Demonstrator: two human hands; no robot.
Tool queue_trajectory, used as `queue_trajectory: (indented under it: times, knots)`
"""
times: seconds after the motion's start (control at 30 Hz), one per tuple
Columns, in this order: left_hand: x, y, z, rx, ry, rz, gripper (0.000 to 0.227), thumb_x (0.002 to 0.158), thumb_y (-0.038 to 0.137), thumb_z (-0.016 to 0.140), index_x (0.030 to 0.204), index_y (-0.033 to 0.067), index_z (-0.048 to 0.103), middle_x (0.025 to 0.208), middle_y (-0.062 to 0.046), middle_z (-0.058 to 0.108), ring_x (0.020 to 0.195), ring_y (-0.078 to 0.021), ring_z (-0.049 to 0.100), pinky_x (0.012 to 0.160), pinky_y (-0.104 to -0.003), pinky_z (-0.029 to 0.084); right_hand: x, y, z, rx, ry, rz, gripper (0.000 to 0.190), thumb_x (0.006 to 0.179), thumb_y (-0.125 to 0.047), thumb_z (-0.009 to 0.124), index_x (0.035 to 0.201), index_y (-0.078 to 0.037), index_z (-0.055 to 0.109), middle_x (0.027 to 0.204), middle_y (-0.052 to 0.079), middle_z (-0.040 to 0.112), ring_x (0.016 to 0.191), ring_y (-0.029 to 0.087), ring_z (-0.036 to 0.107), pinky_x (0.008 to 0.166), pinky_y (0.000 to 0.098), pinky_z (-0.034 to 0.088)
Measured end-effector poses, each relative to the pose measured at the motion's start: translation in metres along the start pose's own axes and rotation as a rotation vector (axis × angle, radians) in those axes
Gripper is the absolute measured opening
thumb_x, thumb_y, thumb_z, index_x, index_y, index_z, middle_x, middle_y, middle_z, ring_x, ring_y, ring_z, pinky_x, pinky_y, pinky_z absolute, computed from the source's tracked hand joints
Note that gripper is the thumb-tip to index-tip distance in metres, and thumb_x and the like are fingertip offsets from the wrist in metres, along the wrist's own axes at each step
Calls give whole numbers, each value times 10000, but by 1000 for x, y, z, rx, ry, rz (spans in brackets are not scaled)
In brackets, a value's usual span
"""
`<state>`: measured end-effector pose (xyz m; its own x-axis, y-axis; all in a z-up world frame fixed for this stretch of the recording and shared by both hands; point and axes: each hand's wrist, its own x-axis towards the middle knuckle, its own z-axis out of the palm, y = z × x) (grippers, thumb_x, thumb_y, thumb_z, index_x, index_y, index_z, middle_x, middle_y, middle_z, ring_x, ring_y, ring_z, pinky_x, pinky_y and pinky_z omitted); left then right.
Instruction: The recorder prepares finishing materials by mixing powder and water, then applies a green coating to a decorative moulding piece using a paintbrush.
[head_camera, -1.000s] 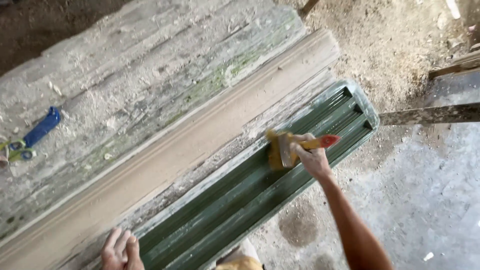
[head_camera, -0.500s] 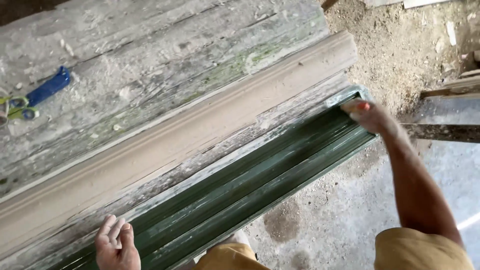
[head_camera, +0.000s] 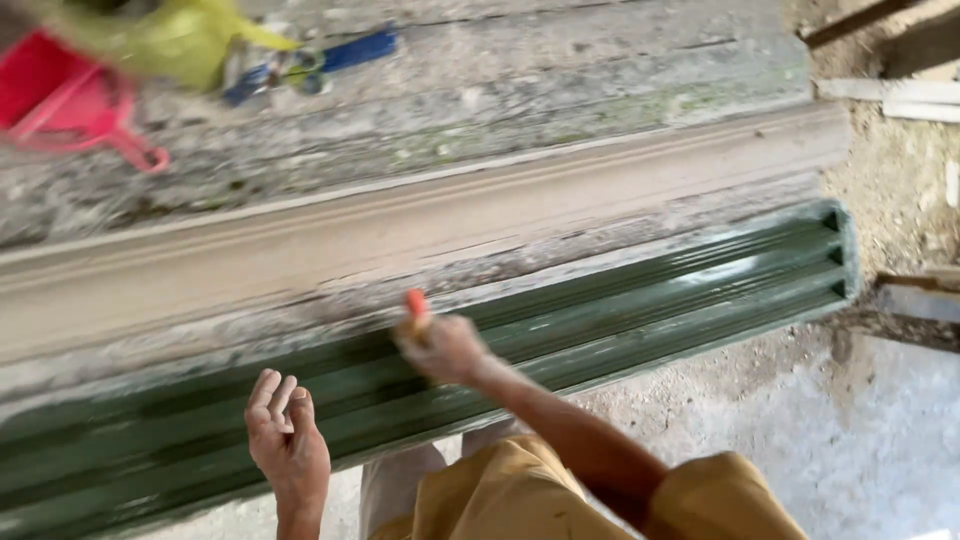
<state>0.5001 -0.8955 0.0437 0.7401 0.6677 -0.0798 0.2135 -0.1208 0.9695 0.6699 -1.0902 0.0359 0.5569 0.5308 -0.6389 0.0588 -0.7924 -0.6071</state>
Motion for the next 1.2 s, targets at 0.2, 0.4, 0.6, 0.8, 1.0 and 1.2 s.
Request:
queue_trajectory:
  times: [0.2,0.4,0.6,0.8,1.0,1.2]
  knots:
    - [-1,-22,-87,-41,129,-18,371,1078,25,584,1424,-63,481,1507,-177,527,1244,-176,603,990,-258,508,106,-127,133,91,-18,-351,310,1093,-422,545,1148,-127,627,817,68,736,662,163,690,658,321,569]
    - [-17,-30,-111,-215,210,-134,422,1149,87,604,1479,-101,422,1283,-154,518,1150,-156,515,1028,-272,501,15,-86,-1,-22,145,-417,233,1044,-318,611,1225,-187,677,1005,49,768,788,155,750,637,271,629]
    - [-56,-21,-59,-154,255,-127,481,1132,118,612,1502,-110,408,1439,-167,535,1307,-199,578,1061,-310,528,-118,151,-151,-293,167,-7,293,1000,-258,579,1280,-250,665,1236,5,738,883,101,777,475,235,616]
    - [-107,-55,53,-269,242,-132,380,1176,132,665,1378,-127,473,961,-63,466,867,-76,446,824,-210,426,-243,414,-285,-306,616,-16,305,992,-237,686,1295,-248,714,1106,62,801,888,126,748,664,233,574]
    - [-144,32,177,-174,73,-109,429,1113,83,608,1459,-99,433,1318,-160,538,1204,-165,572,1011,-280,505,-283,476,-420,-593,443,681,280,1104,-260,569,1362,-290,675,1318,42,730,880,272,743,658,388,613]
    - [-165,35,176,-93,50,-17,438,1052,20,592,1442,-90,425,1560,-207,439,1341,-241,556,1080,-318,506,-252,534,-423,133,205,215,308,925,-154,622,1212,-144,735,1302,53,731,1113,225,747,822,336,683]
